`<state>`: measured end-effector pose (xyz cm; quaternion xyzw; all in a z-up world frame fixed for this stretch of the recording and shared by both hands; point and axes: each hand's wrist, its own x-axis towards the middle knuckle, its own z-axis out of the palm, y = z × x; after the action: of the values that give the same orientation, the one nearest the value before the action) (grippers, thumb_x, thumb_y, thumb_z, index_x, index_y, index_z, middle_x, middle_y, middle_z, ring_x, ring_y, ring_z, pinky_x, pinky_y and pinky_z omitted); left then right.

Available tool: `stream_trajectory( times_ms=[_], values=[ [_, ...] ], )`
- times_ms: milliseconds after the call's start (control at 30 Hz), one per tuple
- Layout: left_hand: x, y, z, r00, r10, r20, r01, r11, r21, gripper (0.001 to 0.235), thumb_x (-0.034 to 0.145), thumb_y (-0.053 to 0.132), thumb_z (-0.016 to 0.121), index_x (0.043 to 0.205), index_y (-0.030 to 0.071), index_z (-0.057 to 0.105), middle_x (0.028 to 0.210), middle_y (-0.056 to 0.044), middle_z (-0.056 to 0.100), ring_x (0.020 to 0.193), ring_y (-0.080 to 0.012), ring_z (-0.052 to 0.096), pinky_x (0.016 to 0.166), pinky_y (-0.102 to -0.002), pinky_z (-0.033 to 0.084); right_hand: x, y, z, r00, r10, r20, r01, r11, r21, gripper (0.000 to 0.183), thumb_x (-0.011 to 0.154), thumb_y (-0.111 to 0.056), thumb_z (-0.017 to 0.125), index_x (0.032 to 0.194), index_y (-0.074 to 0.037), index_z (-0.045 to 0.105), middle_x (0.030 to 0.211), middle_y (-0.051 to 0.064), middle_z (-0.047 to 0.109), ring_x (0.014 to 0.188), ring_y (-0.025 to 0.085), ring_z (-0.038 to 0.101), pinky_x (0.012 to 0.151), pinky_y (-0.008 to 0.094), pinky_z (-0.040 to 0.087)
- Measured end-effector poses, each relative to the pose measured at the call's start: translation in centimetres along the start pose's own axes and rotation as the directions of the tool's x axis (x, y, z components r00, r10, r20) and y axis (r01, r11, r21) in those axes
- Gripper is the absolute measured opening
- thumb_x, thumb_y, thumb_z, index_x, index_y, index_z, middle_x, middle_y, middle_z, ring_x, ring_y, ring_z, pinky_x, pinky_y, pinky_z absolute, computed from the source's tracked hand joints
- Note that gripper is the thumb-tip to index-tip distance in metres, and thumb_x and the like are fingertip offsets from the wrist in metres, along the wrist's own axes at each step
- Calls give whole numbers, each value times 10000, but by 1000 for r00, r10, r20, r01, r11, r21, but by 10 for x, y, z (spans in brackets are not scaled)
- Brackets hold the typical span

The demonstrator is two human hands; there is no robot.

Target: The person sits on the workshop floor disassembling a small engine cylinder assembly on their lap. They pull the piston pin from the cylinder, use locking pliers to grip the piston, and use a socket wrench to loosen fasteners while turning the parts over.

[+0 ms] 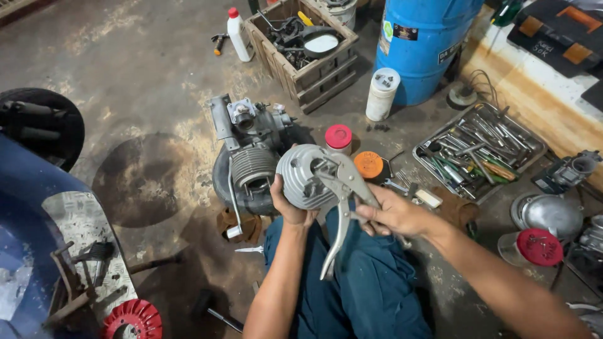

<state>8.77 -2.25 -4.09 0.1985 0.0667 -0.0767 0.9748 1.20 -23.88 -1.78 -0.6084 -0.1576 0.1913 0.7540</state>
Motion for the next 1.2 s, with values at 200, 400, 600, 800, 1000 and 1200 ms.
stream_trajectory(
  times_ms=[200,400,600,800,1000,1200],
  values=[
    [-1,4,-2,1000,-2,-2,2,1000,-11,823,853,625,549,1455,66,510,1336,-315,611,1122,-478,650,1060,-627,484,-11,35,-15,996,-79,-30,84,969,232,120,1005,-61,555,1060,47,553,537,202,570,280,134,450,279,283,424],
    [12,2,-32,998,23,-63,-28,996,-82,873,846,664,558,1472,58,486,1380,-305,587,1183,-506,615,1074,-680,437,-29,-25,34,973,-224,-53,213,788,577,214,933,79,501,1119,-9,440,994,262,600,420,81,435,365,214,368],
    [9,-1,-44,995,-55,-89,41,987,-156,851,828,671,595,1419,59,558,1396,-276,594,1207,-510,602,1073,-670,449,-34,-32,52,959,-267,-93,261,705,660,310,900,28,544,1207,11,507,781,88,501,507,152,397,489,309,362],
    [-18,5,-24,985,-32,167,63,982,-180,667,963,543,473,1427,69,539,1316,-170,643,1126,-315,648,977,-458,535,-42,-6,48,943,-333,19,232,697,679,638,977,-78,495,1573,-3,282,1401,295,542,1381,509,445,1155,678,311],
    [-23,6,-34,981,-30,190,57,988,-142,688,984,563,471,1437,49,534,1327,-179,643,1128,-318,653,980,-445,532,-37,-8,34,943,-331,-41,255,635,729,580,998,-101,478,1534,52,317,1460,337,502,1398,524,432,1180,652,292],
    [-41,13,-70,938,-278,206,272,961,59,659,898,328,647,1473,47,486,1338,-191,627,1131,-327,644,1001,-451,508,-52,-41,24,903,-408,-139,362,543,758,626,990,-14,489,1567,65,261,1413,421,478,1335,584,442,1144,687,280]
  ],
)
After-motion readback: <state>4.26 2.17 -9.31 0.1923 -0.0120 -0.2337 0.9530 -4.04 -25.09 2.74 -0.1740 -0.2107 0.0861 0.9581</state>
